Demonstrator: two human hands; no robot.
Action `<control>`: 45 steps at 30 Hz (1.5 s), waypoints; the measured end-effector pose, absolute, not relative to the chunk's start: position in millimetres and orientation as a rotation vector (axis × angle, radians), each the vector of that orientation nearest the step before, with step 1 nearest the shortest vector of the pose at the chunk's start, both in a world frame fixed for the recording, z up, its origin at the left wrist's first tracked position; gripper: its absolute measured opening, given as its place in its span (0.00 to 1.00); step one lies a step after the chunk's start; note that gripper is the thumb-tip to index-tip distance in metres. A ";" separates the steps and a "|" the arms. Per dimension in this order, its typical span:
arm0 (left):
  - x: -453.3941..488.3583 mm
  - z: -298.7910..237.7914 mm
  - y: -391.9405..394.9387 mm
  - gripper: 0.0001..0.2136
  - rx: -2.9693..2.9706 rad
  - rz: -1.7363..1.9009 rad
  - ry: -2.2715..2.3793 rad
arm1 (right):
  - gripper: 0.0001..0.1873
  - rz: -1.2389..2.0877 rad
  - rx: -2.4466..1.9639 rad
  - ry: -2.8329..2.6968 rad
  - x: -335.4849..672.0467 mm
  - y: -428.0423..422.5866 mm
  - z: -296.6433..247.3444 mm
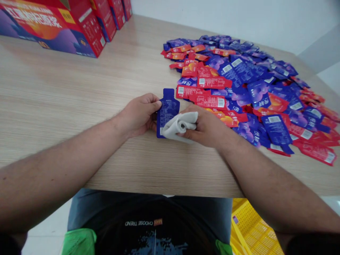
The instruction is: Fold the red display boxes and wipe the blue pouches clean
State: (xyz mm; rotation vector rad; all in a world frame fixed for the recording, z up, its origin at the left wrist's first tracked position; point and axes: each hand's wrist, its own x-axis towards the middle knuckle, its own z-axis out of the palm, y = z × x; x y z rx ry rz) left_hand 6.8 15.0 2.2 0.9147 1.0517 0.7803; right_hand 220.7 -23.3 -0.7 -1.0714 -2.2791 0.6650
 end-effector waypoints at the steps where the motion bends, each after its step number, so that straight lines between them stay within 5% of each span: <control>1: 6.7 1.9 15.1 0.03 0.914 0.783 1.057 | 0.18 0.634 -1.132 -2.221 221.2 -22.7 -0.7; 8: 6.3 1.9 14.1 0.04 0.954 0.769 1.025 | 0.14 0.657 -0.972 -2.405 217.0 -25.8 0.1; 12: 9.7 4.0 8.8 0.04 0.992 0.728 1.058 | 0.18 0.387 -1.238 -2.172 214.2 -26.7 0.3; 21: 12.0 2.4 4.6 0.05 1.024 0.704 1.045 | 0.19 0.324 -1.347 -2.180 211.2 -28.8 2.8; 45: 12.3 2.1 6.4 0.05 1.042 0.723 1.083 | 0.14 0.541 -1.098 -2.492 208.2 -33.3 2.4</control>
